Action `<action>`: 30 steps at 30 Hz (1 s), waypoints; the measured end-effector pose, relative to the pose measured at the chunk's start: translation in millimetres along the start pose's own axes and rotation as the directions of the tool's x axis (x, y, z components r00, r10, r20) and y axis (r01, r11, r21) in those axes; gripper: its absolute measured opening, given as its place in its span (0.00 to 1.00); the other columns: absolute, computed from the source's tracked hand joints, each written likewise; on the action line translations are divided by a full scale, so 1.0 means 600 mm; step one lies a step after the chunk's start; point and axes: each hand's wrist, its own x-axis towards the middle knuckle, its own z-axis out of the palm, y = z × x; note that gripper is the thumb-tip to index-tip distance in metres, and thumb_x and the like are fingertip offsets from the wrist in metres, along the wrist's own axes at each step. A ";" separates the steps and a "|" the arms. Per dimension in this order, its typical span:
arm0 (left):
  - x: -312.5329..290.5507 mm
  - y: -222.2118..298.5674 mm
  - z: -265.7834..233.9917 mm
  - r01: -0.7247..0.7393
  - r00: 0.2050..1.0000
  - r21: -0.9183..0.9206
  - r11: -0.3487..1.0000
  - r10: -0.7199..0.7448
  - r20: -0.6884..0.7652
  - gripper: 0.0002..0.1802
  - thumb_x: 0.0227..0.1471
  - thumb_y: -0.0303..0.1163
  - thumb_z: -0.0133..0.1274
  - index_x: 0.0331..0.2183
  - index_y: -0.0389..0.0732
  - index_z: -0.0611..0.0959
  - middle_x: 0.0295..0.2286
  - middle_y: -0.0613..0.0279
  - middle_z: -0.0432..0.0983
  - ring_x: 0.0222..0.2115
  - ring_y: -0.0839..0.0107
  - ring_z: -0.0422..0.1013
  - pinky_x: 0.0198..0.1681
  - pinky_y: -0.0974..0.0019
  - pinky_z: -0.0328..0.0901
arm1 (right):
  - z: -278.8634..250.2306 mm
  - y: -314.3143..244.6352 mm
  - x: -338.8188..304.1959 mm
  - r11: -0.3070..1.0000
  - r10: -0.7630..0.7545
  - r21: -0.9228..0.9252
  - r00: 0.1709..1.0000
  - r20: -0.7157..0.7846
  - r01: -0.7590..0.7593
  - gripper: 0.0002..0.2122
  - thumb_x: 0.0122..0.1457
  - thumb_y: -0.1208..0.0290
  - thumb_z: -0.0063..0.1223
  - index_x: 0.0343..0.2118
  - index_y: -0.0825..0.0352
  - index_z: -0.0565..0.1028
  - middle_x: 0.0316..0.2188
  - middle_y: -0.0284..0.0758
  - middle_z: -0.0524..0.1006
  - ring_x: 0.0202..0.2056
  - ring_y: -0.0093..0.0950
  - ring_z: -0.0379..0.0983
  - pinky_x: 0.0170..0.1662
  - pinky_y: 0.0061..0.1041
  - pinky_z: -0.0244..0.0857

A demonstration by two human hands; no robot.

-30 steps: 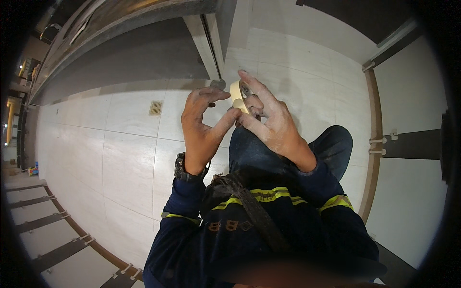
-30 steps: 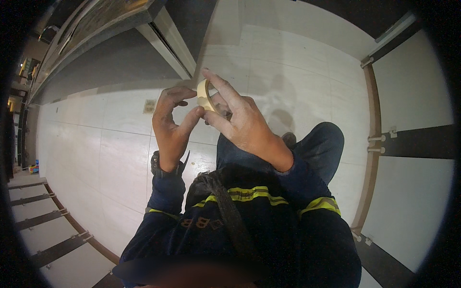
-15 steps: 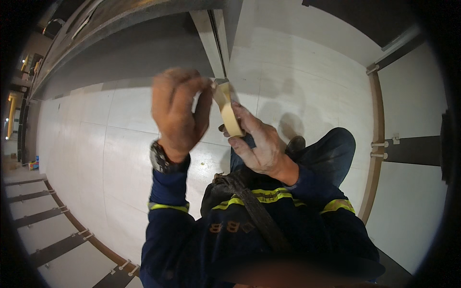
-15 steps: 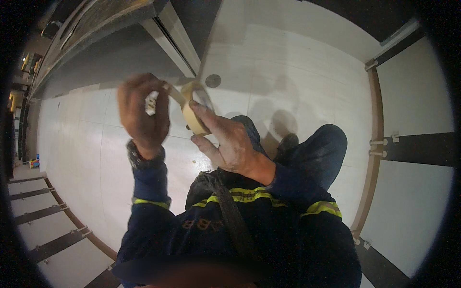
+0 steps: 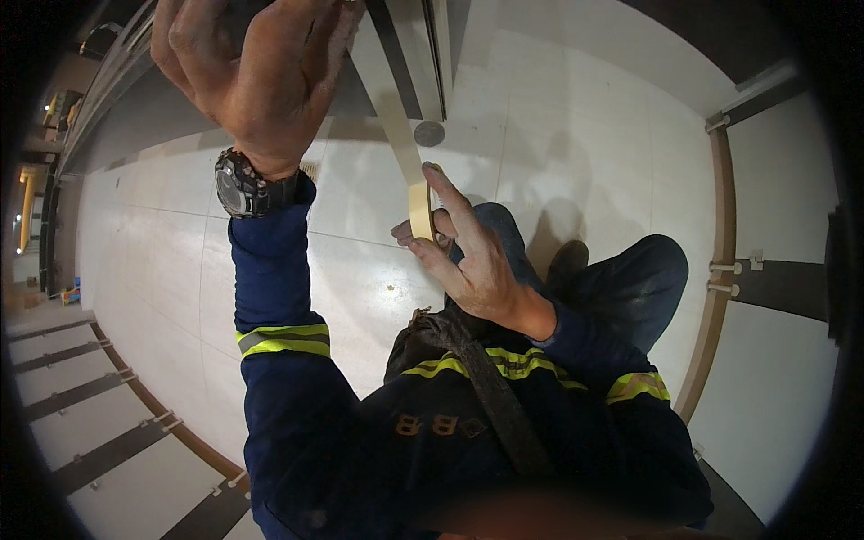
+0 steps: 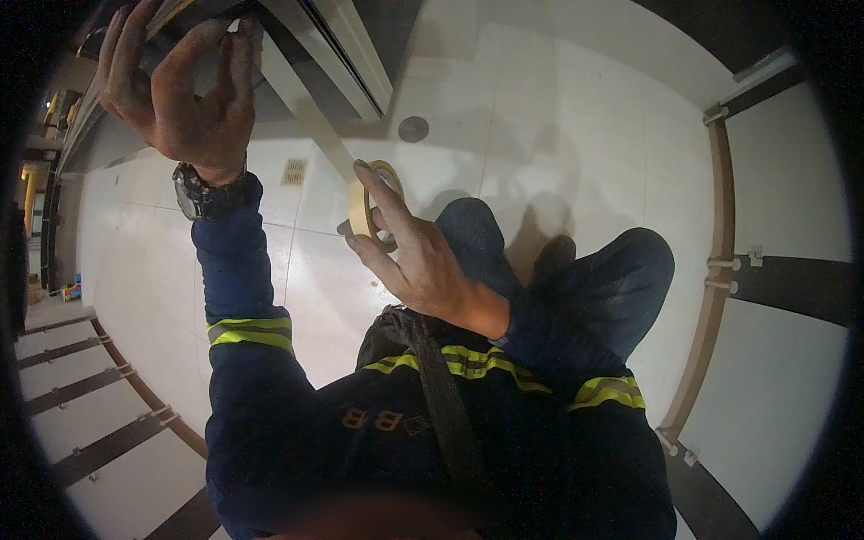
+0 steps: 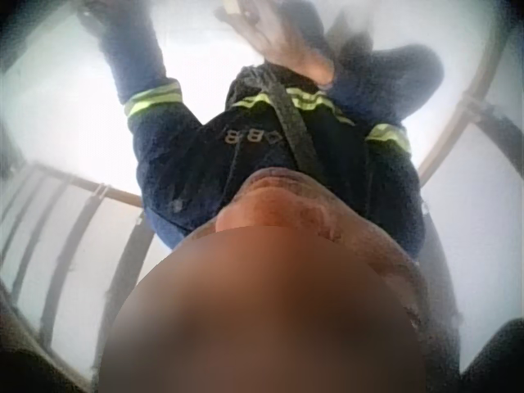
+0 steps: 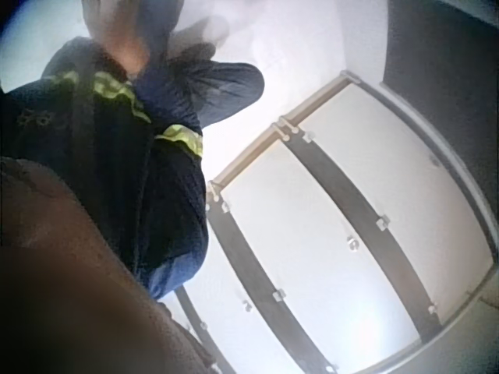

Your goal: The person scrapes the edge of a bathroom sink countertop with a small metal tool, then applies masking tape along the sink's perimeter. The person uses both hands to press the tape into place and smooth it along the curved edge.

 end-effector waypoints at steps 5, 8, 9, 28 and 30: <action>0.013 -0.004 -0.024 -0.065 0.982 -0.021 0.998 0.068 0.178 0.13 0.49 0.30 0.68 0.33 0.43 0.78 0.51 0.41 0.75 0.57 0.38 0.68 0.61 0.40 0.62 | 0.006 0.012 0.002 1.000 -0.001 0.021 1.000 0.022 0.000 0.37 0.63 0.77 0.57 0.71 0.72 0.49 0.45 0.55 0.80 0.45 0.44 0.82 0.49 0.37 0.77; 0.010 0.001 -0.022 -0.013 0.984 -0.044 0.999 0.021 0.179 0.13 0.50 0.30 0.68 0.33 0.43 0.79 0.50 0.41 0.76 0.57 0.38 0.68 0.60 0.41 0.64 | 0.008 0.008 0.006 0.999 0.007 0.041 1.000 -0.002 -0.007 0.37 0.63 0.78 0.57 0.71 0.71 0.49 0.49 0.57 0.78 0.46 0.44 0.82 0.50 0.38 0.77; 0.010 0.004 -0.023 0.009 0.984 -0.052 0.999 0.001 0.179 0.13 0.50 0.31 0.68 0.33 0.43 0.79 0.50 0.41 0.76 0.57 0.38 0.68 0.60 0.41 0.64 | 0.009 0.010 0.006 1.000 -0.024 0.001 1.000 -0.008 0.024 0.37 0.63 0.78 0.56 0.71 0.71 0.48 0.47 0.55 0.80 0.46 0.41 0.82 0.51 0.37 0.75; 0.012 0.028 -0.002 0.170 0.985 -0.146 0.975 -0.166 0.040 0.17 0.44 0.35 0.74 0.36 0.54 0.84 0.51 0.62 0.79 0.59 0.56 0.68 0.63 0.49 0.61 | 0.012 0.016 0.011 0.998 -0.058 0.012 0.998 0.018 0.058 0.35 0.63 0.76 0.57 0.70 0.70 0.52 0.51 0.62 0.75 0.47 0.49 0.81 0.52 0.42 0.76; 0.014 0.032 -0.002 0.170 0.985 -0.134 0.976 -0.168 0.030 0.17 0.44 0.36 0.74 0.36 0.55 0.83 0.51 0.63 0.79 0.59 0.57 0.67 0.63 0.50 0.60 | 0.013 0.010 0.013 0.999 -0.043 0.000 0.999 0.026 0.043 0.35 0.64 0.77 0.56 0.71 0.69 0.51 0.50 0.59 0.76 0.48 0.46 0.80 0.54 0.40 0.75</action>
